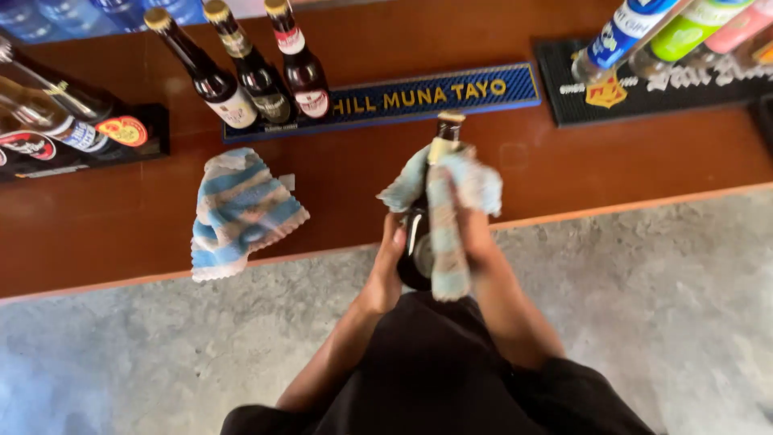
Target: Wiping beer bottles and cans with a rag and organizing them on a bar counter.
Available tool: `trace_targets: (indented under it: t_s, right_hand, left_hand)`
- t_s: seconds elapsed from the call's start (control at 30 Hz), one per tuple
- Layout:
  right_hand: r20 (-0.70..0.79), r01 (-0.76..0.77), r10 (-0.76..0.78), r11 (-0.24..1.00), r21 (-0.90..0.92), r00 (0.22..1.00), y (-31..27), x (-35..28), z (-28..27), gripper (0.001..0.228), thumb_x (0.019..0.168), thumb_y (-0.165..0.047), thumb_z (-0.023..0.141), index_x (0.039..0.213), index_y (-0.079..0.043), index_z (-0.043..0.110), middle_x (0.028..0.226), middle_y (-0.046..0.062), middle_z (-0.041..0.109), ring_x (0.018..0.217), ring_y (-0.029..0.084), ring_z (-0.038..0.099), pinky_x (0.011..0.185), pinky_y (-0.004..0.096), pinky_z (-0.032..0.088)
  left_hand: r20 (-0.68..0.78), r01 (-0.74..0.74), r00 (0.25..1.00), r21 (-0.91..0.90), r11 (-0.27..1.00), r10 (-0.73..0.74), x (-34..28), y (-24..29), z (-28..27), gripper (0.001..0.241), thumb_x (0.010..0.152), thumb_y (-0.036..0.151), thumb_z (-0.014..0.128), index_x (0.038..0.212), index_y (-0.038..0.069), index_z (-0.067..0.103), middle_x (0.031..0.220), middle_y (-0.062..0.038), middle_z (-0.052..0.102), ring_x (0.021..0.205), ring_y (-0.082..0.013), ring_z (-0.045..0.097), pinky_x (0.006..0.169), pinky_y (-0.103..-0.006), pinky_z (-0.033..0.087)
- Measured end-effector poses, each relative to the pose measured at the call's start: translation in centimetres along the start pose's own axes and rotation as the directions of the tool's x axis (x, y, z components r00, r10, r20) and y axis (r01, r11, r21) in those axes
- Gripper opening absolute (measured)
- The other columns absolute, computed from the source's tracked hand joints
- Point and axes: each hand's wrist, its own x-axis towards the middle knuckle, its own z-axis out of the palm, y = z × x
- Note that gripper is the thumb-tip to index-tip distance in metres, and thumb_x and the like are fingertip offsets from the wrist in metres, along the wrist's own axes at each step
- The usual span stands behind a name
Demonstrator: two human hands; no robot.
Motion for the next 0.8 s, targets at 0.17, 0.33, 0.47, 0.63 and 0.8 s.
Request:
trace_targets:
  t_s: [0.17, 0.33, 0.47, 0.63, 0.8]
  right_hand:
    - [-0.036, -0.009, 0.003, 0.987, -0.16, 0.999, 5.1, 0.5, 0.8, 0.051, 0.102, -0.011, 0.055, 0.149, 0.003, 0.044, 0.142, 0.024, 0.055, 0.106, 0.037, 0.055, 0.094, 0.048, 0.045]
    - [0.01, -0.236, 0.258, 0.869, 0.435, 0.966, 1.7, -2.0, -0.4, 0.061, 0.098, -0.015, 0.061, 0.152, -0.002, 0.038, 0.14, 0.019, 0.057, 0.11, 0.031, 0.059, 0.096, 0.043, 0.05]
    - [-0.124, -0.167, 0.293, 0.79, 0.59, 0.948, -0.8, -4.5, 2.1, 0.118, 0.071, -0.001, 0.089, 0.159, 0.01, 0.011, 0.159, 0.031, 0.031, 0.15, 0.045, 0.031, 0.127, 0.057, 0.022]
    - [-0.159, -0.037, 0.125, 0.886, 0.462, 0.979, 1.3, -8.4, 0.4, 0.107, 0.066, -0.032, 0.084, 0.144, 0.02, 0.032, 0.149, 0.031, 0.035, 0.137, 0.055, 0.041, 0.116, 0.071, 0.03]
    - [-0.251, 0.187, -0.101, 0.919, 0.348, 0.963, -3.3, 4.1, -9.9, 0.061, 0.104, -0.041, 0.057, 0.148, -0.002, 0.045, 0.146, 0.035, 0.04, 0.132, 0.057, 0.046, 0.111, 0.07, 0.035]
  left_hand:
    - [-0.076, 0.228, 0.967, -0.177, 0.957, -0.244, -0.3, -3.7, -1.1, 0.065, 0.103, 0.04, 0.06, 0.147, -0.006, 0.051, 0.138, -0.034, 0.053, 0.127, -0.0401, 0.054, 0.112, -0.0585, 0.04]
    - [-0.005, 0.018, 1.0, 0.16, 0.987, -0.018, 1.9, -4.2, -1.1, 0.051, 0.109, 0.041, 0.049, 0.143, 0.004, 0.057, 0.122, -0.017, 0.062, 0.114, -0.0233, 0.056, 0.093, -0.044, 0.052]
    - [-0.119, 0.352, 0.925, -0.095, 0.931, -0.361, 3.9, -16.9, -8.7, 0.096, 0.104, 0.075, 0.018, 0.158, -0.002, 0.039, 0.157, -0.03, 0.041, 0.146, -0.0411, 0.035, 0.127, -0.0529, 0.02]
    - [0.035, 0.002, 0.999, -0.193, 0.981, 0.005, 3.4, -1.6, 6.2, 0.084, 0.109, 0.06, 0.01, 0.16, -0.006, 0.022, 0.16, -0.031, 0.032, 0.148, -0.0411, 0.03, 0.124, -0.0598, 0.017]
    - [0.156, -0.011, 0.987, -0.179, 0.984, 0.04, 4.6, -5.4, 6.6, 0.071, 0.113, 0.046, 0.023, 0.163, -0.002, 0.007, 0.153, -0.04, 0.038, 0.144, -0.0462, 0.039, 0.12, -0.0684, 0.019]
